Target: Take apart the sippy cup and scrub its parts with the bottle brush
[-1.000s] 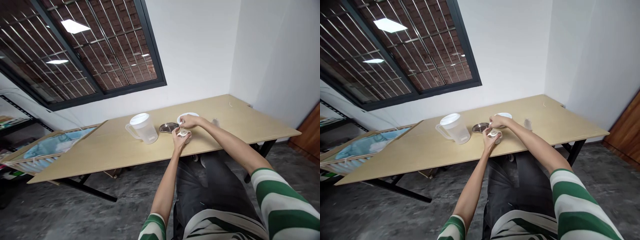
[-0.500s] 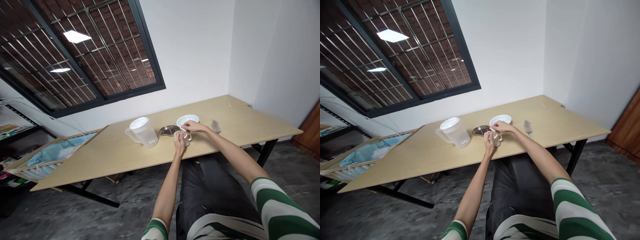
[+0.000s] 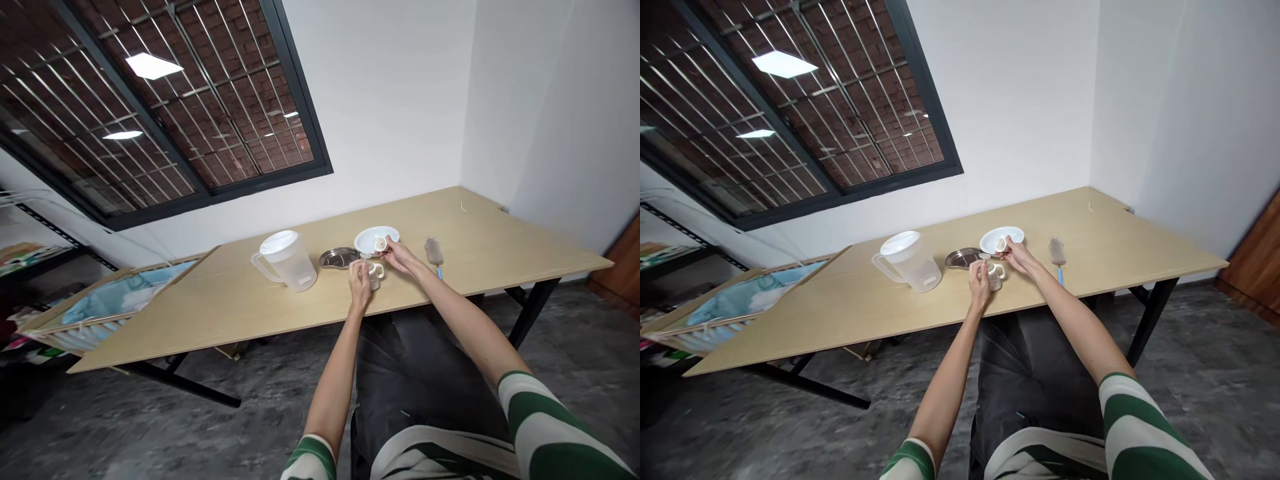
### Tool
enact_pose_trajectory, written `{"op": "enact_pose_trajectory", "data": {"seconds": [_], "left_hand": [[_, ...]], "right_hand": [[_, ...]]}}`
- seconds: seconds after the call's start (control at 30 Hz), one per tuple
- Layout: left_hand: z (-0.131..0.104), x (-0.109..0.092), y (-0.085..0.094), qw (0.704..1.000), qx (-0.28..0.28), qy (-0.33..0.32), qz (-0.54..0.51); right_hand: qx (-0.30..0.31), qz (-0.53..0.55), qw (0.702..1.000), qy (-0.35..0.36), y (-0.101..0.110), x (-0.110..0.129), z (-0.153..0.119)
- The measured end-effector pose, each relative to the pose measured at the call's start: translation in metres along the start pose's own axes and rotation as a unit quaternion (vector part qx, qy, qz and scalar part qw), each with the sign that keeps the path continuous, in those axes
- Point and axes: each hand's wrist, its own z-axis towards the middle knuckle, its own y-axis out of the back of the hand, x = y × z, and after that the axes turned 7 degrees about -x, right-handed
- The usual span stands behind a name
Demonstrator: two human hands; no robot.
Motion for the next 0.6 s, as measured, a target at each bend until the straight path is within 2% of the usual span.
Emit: {"op": "enact_pose_trajectory", "data": {"seconds": [0.13,0.27,0.43,0.6], "left_hand": [[0.000,-0.001,-0.001,1.000,-0.001,-0.002,-0.006],[-0.001,0.000,-0.001,1.000,-0.013,0.001,-0.010],[-0.003,0.001,0.000,1.000,-0.016,0.010,-0.013],[-0.003,0.002,0.000,1.000,-0.012,0.013,-0.016]], "right_hand": [[-0.042,0.013,0.999,0.013,0.009,0.001,0.012],[-0.060,-0.017,0.998,0.032,0.017,0.010,0.024],[-0.096,-0.123,0.987,0.031,0.021,0.016,0.045],[-0.132,-0.258,0.957,0.016,0.021,0.014,0.068]]}}
